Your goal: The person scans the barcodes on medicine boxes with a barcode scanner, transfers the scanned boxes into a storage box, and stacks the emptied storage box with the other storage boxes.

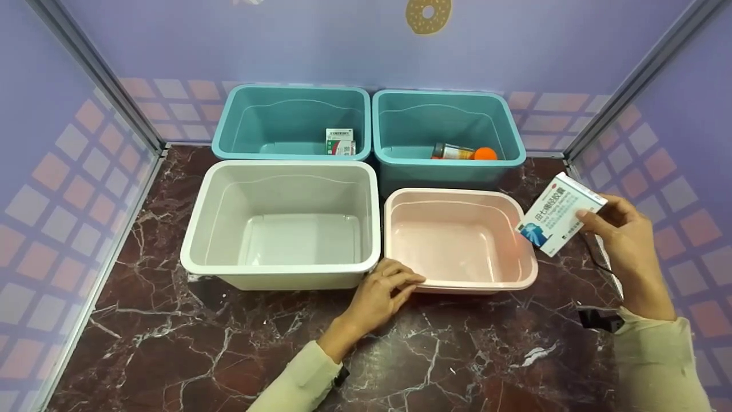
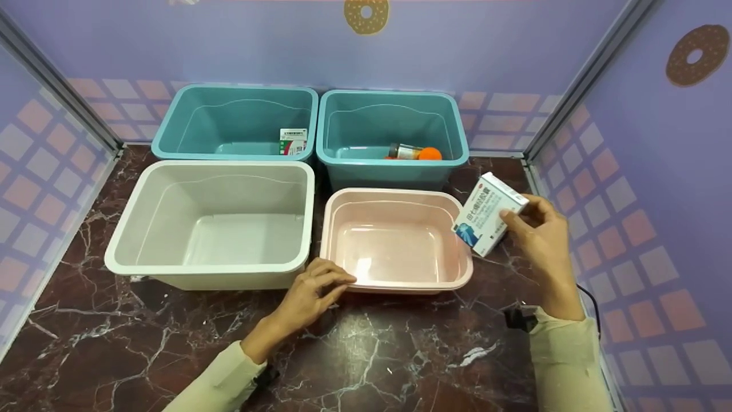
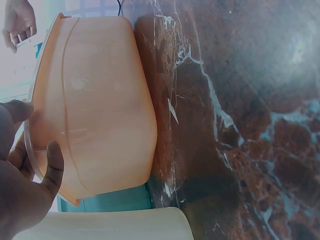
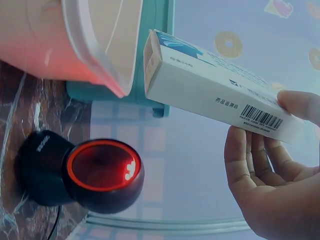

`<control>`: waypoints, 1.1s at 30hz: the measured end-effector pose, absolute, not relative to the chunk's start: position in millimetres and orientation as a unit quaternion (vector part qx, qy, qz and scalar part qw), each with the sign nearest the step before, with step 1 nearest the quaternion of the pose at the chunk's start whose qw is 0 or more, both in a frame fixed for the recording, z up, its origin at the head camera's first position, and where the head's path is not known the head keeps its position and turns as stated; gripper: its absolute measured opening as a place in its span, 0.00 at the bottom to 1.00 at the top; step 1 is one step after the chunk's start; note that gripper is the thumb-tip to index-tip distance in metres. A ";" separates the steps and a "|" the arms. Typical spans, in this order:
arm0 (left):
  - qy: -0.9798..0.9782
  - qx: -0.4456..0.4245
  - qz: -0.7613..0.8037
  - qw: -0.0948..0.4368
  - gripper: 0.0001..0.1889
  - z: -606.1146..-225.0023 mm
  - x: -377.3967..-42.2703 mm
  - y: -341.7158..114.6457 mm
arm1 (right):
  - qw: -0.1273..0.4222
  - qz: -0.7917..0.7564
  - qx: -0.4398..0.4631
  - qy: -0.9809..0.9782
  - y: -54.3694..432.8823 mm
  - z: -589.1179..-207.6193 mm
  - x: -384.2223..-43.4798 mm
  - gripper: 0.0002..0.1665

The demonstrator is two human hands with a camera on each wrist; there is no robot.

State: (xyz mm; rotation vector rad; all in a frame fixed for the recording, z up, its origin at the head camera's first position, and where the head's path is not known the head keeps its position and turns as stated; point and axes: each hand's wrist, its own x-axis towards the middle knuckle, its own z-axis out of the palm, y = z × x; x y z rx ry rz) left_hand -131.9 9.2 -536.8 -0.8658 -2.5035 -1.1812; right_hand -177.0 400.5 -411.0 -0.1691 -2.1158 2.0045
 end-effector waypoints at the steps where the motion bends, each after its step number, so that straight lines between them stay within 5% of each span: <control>1: -0.856 -0.297 -0.404 0.121 0.10 -537.1 -131.8 9.3 | 0.116 0.689 -0.056 -0.713 401.8 -411.0 -176.4 0.13; 17: -0.857 -0.303 -0.397 0.130 0.09 -536.7 -131.5 8.9 | 0.149 0.686 -0.078 -0.708 415.6 -415.5 -176.1 0.15; 33: -0.855 -0.295 -0.410 0.117 0.11 -537.3 -131.4 9.1 | 0.138 0.470 -0.171 -0.855 422.5 -441.0 -170.5 0.14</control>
